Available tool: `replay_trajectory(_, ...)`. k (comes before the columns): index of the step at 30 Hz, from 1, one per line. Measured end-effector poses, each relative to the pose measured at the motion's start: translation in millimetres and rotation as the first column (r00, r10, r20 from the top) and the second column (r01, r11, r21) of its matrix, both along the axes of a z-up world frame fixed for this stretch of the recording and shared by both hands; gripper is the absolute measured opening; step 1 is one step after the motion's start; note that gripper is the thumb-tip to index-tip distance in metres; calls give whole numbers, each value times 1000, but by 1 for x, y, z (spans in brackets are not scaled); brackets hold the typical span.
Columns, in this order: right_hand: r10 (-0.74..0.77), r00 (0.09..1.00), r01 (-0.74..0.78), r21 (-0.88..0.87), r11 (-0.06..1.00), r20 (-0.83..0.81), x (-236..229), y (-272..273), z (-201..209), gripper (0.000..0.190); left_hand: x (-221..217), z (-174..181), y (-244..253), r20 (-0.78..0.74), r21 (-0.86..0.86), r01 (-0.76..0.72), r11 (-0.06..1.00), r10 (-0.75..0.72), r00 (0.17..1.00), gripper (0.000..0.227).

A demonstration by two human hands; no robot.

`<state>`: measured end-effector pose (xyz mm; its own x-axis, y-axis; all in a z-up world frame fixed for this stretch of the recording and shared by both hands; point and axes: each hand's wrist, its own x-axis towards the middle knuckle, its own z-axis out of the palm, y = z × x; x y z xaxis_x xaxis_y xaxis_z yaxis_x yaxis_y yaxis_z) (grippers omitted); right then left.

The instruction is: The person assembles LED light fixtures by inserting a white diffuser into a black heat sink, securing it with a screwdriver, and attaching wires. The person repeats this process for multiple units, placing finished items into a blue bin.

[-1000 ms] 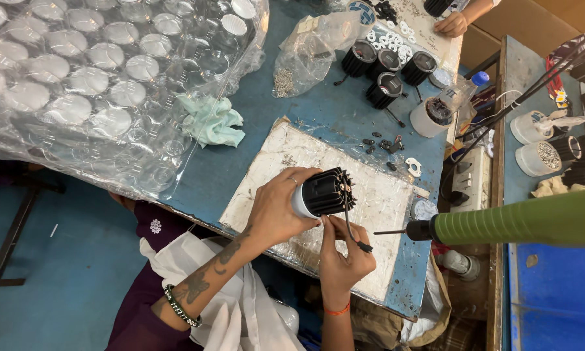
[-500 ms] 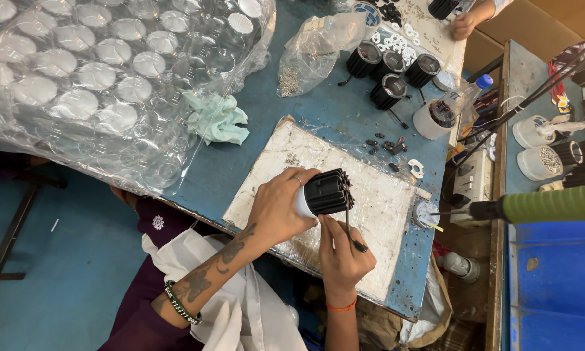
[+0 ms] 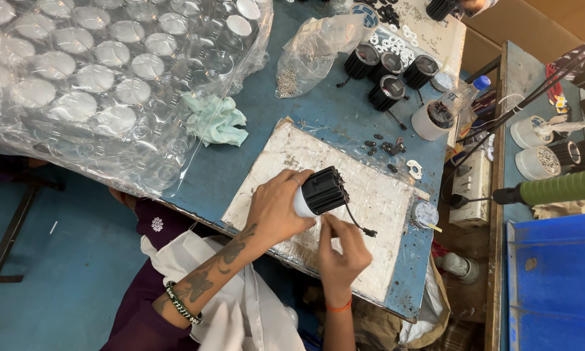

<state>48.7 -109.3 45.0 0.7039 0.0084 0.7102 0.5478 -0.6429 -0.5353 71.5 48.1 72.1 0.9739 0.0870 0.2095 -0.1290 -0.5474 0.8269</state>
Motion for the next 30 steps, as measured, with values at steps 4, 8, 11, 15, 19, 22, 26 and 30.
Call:
replay_trajectory(4,52,995,-51,16,999,-90,-1,2,-1,16,2,0,-1,30,105,29,994,-32,999,80)
replay_trajectory(8,52,998,-52,4,999,-46,-1,4,-3,14,3,4,-3,64,217,44,975,-59,996,76)
replay_trajectory(11,9,999,-8,43,999,-35,0,7,-8,14,6,9,-4,130,351,57,935,-109,986,76)
replay_trajectory(15,18,998,-9,133,991,-63,-3,9,-18,12,13,17,-8,53,578,113,808,-176,983,77)
replay_trajectory(19,2,991,36,282,959,-133,-1,10,-31,10,25,25,-20,44,738,104,666,-202,978,75)
replay_trajectory(22,28,963,121,519,846,-270,5,12,-45,12,44,35,-37,13,779,114,617,-197,980,44)
replay_trajectory(26,81,966,114,687,718,-245,20,9,-60,14,62,47,-53,-226,885,295,359,-224,948,17)
replay_trajectory(30,79,940,189,699,689,-332,27,2,-57,14,74,57,-49,-252,891,300,341,-179,951,18)
